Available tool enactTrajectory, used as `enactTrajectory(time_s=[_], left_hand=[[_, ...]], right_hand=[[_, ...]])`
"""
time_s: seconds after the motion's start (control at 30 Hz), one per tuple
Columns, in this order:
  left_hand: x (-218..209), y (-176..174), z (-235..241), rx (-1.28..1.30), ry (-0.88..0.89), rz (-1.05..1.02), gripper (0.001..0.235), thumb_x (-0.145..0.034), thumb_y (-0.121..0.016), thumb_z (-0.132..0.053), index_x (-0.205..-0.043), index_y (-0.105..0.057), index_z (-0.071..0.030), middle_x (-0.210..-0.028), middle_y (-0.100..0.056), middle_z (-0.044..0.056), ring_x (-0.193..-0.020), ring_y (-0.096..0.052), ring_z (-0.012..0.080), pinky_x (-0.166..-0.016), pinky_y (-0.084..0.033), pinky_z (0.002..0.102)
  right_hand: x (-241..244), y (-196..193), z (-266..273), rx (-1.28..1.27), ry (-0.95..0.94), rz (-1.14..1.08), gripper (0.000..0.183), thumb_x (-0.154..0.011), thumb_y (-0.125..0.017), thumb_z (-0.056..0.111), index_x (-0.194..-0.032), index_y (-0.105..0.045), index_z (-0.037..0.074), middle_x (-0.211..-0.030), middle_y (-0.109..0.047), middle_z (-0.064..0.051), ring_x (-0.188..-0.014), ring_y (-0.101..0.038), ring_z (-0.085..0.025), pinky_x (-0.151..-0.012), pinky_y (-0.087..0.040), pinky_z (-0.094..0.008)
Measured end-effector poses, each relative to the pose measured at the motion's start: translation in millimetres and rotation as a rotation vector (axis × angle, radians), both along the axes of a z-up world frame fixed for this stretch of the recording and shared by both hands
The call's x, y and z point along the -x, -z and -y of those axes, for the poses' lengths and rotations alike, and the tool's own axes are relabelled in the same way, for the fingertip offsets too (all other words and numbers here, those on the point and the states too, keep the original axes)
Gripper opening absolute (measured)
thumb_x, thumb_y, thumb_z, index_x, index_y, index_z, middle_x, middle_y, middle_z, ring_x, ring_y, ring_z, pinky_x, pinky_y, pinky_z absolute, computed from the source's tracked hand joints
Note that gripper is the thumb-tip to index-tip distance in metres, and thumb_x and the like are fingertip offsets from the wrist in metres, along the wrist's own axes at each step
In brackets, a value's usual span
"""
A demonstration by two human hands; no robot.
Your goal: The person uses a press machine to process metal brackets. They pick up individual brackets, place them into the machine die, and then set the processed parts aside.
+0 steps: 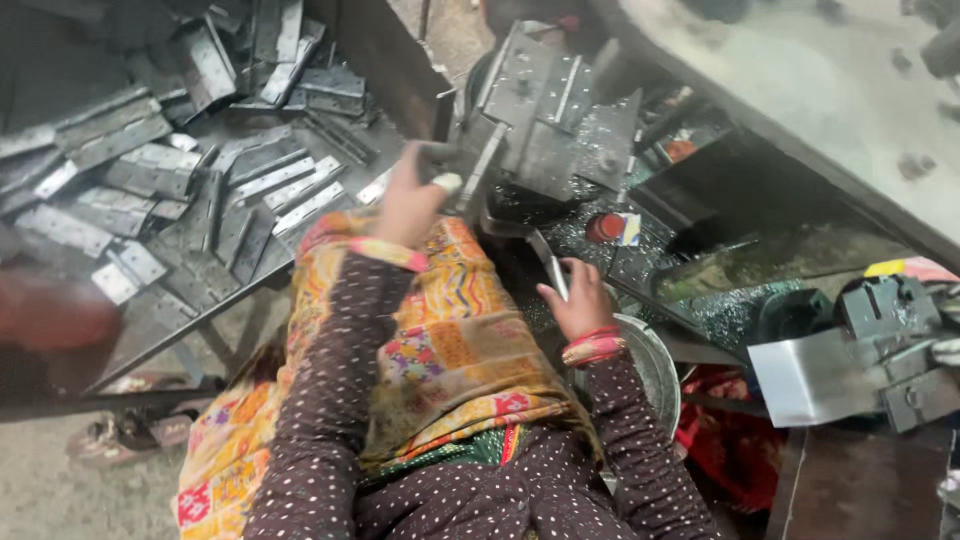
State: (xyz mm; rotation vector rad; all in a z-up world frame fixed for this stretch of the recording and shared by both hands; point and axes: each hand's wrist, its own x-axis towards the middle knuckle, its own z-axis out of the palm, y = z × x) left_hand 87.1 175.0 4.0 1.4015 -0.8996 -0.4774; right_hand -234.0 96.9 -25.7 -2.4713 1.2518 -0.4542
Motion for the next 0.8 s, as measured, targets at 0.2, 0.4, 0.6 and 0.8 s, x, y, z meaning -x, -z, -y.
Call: enactTrajectory(time_s=[0.2, 0.4, 0.6, 0.8], left_hand=[[71, 3, 69, -0.139, -0.142, 0.289, 0.052, -0.086, -0.081, -0.02, -0.129, -0.059, -0.001, -0.127, -0.062, 0.024, -0.115, -0.06, 0.0429, -0.095, -0.049, 0.047], [117, -25, 49, -0.317, -0.227, 0.988, 0.04, -0.086, -0.066, -0.027, -0.118, -0.067, -0.002, -0.145, -0.056, 0.017, -0.135, -0.053, 0.0343, -0.114, -0.033, 0.055], [115, -6, 88, -0.346, -0.175, 1.062, 0.037, -0.087, -0.061, -0.02, -0.117, -0.071, -0.002, -0.144, -0.058, 0.015, -0.139, -0.049, 0.0313, -0.12, -0.027, 0.056], [114, -3, 87, -0.33, -0.172, 1.056, 0.035, -0.086, -0.06, -0.02, -0.114, -0.072, -0.002, -0.138, -0.061, 0.014, -0.134, -0.053, 0.0298, -0.119, -0.029, 0.057]], right_hand=[[-4, 2, -2, 0.004, 0.012, 0.021, 0.062, -0.082, -0.082, 0.038, -0.128, -0.056, 0.007, -0.119, -0.067, -0.022, -0.107, -0.065, -0.044, -0.085, -0.053, -0.052], [-12, -6, 4, -0.3, 0.063, -0.268, 0.075, -0.081, -0.078, 0.055, -0.128, -0.049, 0.004, -0.095, -0.071, -0.029, -0.09, -0.069, -0.051, -0.075, -0.055, -0.057], [-21, -26, 26, -0.245, -0.007, -0.418, 0.078, -0.078, -0.078, 0.065, -0.114, -0.051, 0.001, -0.093, -0.072, -0.028, -0.091, -0.07, -0.05, -0.077, -0.056, -0.057], [-22, -25, 29, -0.214, 0.0, -0.398, 0.071, -0.079, -0.079, 0.061, -0.111, -0.053, 0.003, -0.089, -0.073, -0.027, -0.085, -0.07, -0.048, -0.073, -0.056, -0.055]])
